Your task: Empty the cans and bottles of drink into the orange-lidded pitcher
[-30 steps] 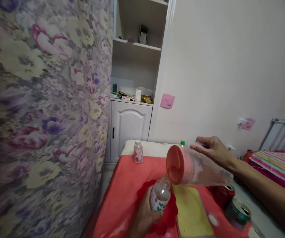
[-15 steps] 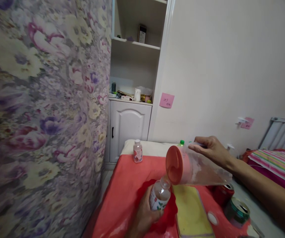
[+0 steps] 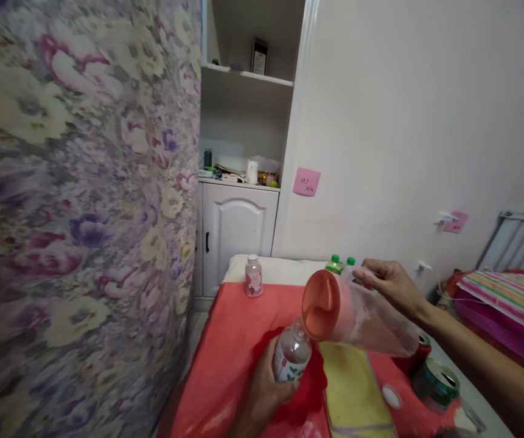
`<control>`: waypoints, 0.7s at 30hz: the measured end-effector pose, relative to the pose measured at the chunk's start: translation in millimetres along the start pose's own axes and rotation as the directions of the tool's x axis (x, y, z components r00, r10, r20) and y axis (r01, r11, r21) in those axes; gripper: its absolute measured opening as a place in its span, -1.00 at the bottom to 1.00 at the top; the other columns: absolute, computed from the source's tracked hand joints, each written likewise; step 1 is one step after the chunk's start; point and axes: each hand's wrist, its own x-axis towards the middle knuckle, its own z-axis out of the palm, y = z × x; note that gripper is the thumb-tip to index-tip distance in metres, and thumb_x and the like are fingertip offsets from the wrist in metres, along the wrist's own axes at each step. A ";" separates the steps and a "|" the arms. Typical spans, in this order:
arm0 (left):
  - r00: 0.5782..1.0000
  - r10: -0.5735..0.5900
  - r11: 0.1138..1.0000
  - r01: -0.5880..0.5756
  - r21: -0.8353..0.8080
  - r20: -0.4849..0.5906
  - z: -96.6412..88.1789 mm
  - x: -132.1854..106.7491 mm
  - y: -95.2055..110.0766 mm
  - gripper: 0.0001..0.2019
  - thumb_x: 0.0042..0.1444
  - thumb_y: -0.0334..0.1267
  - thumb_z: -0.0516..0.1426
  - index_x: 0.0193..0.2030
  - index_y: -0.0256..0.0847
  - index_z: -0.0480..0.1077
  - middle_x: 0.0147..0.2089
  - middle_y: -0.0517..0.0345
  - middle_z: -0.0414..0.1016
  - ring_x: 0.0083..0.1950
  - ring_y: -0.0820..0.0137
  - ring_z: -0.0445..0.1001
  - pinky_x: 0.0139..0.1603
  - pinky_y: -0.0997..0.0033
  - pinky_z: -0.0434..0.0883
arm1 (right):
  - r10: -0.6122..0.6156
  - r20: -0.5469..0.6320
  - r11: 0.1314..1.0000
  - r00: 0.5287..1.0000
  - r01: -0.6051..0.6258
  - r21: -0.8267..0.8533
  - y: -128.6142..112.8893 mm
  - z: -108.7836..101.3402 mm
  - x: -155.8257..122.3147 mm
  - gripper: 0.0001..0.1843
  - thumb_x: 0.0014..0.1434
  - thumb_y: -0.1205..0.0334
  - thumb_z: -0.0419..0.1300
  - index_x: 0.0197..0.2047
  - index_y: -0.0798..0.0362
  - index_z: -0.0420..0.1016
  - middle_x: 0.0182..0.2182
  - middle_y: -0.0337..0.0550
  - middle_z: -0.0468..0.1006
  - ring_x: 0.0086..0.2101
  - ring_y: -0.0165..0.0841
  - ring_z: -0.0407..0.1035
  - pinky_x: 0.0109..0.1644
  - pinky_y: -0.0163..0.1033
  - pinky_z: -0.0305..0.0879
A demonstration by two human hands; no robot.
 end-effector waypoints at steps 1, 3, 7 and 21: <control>1.000 0.009 1.000 -0.009 -0.009 -0.010 -1.0 0.1 -1.1 -0.18 -0.29 -0.45 0.27 0.25 -0.18 0.27 0.15 -0.01 0.56 0.07 0.06 0.52 -0.03 0.30 0.45 | 0.014 -0.021 0.999 1.000 -0.013 0.034 5.0 1.9 -2.0 -0.43 0.18 -0.25 0.21 -0.58 0.02 0.23 -0.60 -0.37 0.14 -0.52 -0.46 0.04 -0.44 -0.31 -0.02; 0.999 0.039 0.999 -0.040 -0.012 -0.029 -3.2 0.1 -3.3 -0.20 -0.27 -0.44 0.30 0.24 -0.19 0.30 0.13 -0.02 0.58 0.05 0.06 0.53 -0.01 0.28 0.45 | 0.064 -0.054 0.991 0.996 -0.057 0.123 15.4 6.0 -6.3 -0.44 0.18 -0.24 0.23 -0.58 0.03 0.29 -0.62 -0.36 0.21 -0.54 -0.47 0.07 -0.47 -0.32 -0.01; 0.999 0.020 1.000 -0.019 0.021 -0.041 -6.2 -0.5 -2.1 -0.21 -0.25 -0.44 0.30 0.24 -0.19 0.30 0.09 -0.01 0.60 0.04 0.07 0.55 -0.02 0.27 0.46 | 0.189 -0.133 0.929 0.973 -0.134 0.345 40.5 15.9 -15.7 -0.45 0.09 -0.22 0.33 -0.61 0.05 0.36 -0.69 -0.37 0.27 -0.62 -0.50 0.06 -0.53 -0.34 -0.05; 0.989 -0.035 0.999 0.031 -0.029 -0.144 -6.1 3.7 -5.4 -0.24 -0.28 -0.22 0.37 0.17 -0.16 0.33 -0.15 0.12 0.62 -0.22 0.19 0.57 -0.26 0.36 0.49 | 0.500 -0.351 0.691 0.792 -0.121 0.713 129.3 64.5 -57.3 -0.44 0.08 -0.26 0.30 -0.58 0.01 0.23 -0.68 -0.44 0.17 -0.67 -0.54 -0.01 -0.61 -0.37 -0.09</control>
